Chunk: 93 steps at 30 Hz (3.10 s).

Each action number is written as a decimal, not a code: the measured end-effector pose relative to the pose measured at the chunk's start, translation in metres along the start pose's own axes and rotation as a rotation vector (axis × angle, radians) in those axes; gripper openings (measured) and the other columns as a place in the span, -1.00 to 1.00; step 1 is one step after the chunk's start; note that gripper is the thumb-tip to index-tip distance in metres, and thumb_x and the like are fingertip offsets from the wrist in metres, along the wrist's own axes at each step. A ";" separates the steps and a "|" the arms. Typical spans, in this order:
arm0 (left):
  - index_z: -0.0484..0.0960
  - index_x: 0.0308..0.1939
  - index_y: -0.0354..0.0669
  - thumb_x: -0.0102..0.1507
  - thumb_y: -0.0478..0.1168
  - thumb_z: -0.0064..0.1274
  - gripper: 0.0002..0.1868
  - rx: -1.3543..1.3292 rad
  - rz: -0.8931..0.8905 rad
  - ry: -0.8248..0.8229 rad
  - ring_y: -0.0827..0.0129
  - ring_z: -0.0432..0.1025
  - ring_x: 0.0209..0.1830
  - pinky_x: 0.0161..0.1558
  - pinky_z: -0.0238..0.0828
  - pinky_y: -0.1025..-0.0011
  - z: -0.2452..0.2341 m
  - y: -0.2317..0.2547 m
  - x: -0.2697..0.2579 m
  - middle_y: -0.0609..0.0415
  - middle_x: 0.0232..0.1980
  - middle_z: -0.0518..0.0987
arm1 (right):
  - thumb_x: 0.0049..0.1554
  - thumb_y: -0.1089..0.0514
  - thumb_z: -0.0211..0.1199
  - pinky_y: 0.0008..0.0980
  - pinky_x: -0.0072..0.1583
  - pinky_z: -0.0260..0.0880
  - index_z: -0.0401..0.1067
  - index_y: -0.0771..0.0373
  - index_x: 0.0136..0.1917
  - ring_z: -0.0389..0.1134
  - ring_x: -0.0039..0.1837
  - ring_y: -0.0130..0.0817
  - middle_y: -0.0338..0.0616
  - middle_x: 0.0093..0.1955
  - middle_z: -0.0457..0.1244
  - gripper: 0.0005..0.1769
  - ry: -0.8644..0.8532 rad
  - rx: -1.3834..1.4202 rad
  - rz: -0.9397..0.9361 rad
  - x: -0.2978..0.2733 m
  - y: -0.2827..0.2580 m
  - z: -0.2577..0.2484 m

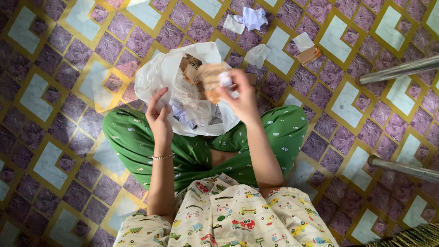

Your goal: The person sits on the floor and packs various pieces of cardboard, paper, and bubble wrap into a white plastic bag. They gather items from the floor and place them into the bag, then tie the bag closed.

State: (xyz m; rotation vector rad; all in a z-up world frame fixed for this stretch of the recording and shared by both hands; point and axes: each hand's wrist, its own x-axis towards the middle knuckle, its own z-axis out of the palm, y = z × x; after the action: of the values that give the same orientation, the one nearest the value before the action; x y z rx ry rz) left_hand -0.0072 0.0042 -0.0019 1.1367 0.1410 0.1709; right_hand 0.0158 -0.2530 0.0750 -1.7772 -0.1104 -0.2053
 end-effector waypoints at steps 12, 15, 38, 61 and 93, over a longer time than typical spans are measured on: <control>0.60 0.24 -0.32 0.15 -0.56 -0.18 -0.43 0.076 0.001 0.017 0.48 0.32 0.35 0.17 0.32 0.58 -0.001 0.003 0.000 0.08 0.34 0.48 | 0.26 0.26 0.26 -0.48 0.05 0.36 0.44 0.28 0.12 0.39 0.08 -0.49 -0.17 0.03 0.39 -0.85 0.145 0.247 0.162 0.009 0.018 -0.051; 0.60 0.24 -0.33 0.14 -0.57 -0.17 -0.42 0.088 0.005 0.012 0.47 0.34 0.36 0.24 0.31 0.57 0.005 0.008 0.000 0.07 0.34 0.48 | 0.28 0.24 0.23 -0.47 0.04 0.32 0.46 0.28 0.14 0.35 0.02 -0.50 -0.16 0.02 0.40 -0.84 0.211 0.340 0.133 0.013 0.031 -0.079; 0.59 0.23 -0.36 0.16 -0.58 -0.17 -0.44 0.056 -0.037 0.032 0.59 0.40 0.06 0.01 0.32 0.62 0.005 0.002 0.007 0.11 0.29 0.52 | -0.12 0.11 0.56 0.12 0.38 0.09 0.36 0.09 0.38 0.12 0.41 0.06 -0.16 0.35 0.25 -0.19 0.007 -0.964 0.226 0.035 0.242 -0.053; 0.58 0.22 -0.36 0.16 -0.59 -0.20 -0.44 0.056 -0.047 0.036 0.44 0.32 0.38 0.14 0.33 0.58 0.001 0.002 0.006 0.02 0.39 0.45 | -0.02 0.11 0.61 -0.13 0.28 0.30 0.42 0.14 0.24 0.33 0.27 -0.19 -0.26 0.15 0.36 -0.40 0.496 -0.607 -0.076 0.053 0.118 -0.057; 0.57 0.25 -0.37 0.13 -0.57 -0.18 -0.40 0.054 -0.040 0.036 0.51 0.37 0.27 0.09 0.33 0.61 -0.001 -0.002 0.007 0.07 0.35 0.51 | 0.16 0.33 0.34 -0.36 0.15 0.44 0.44 0.23 0.18 0.38 0.26 -0.25 -0.15 0.21 0.35 -0.69 0.302 -0.239 0.044 0.034 0.079 -0.075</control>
State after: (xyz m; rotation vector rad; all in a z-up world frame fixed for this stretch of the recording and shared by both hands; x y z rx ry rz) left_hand 0.0001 0.0056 -0.0047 1.1837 0.2012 0.1525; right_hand 0.0579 -0.3449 0.0209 -1.9613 0.1767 -0.4679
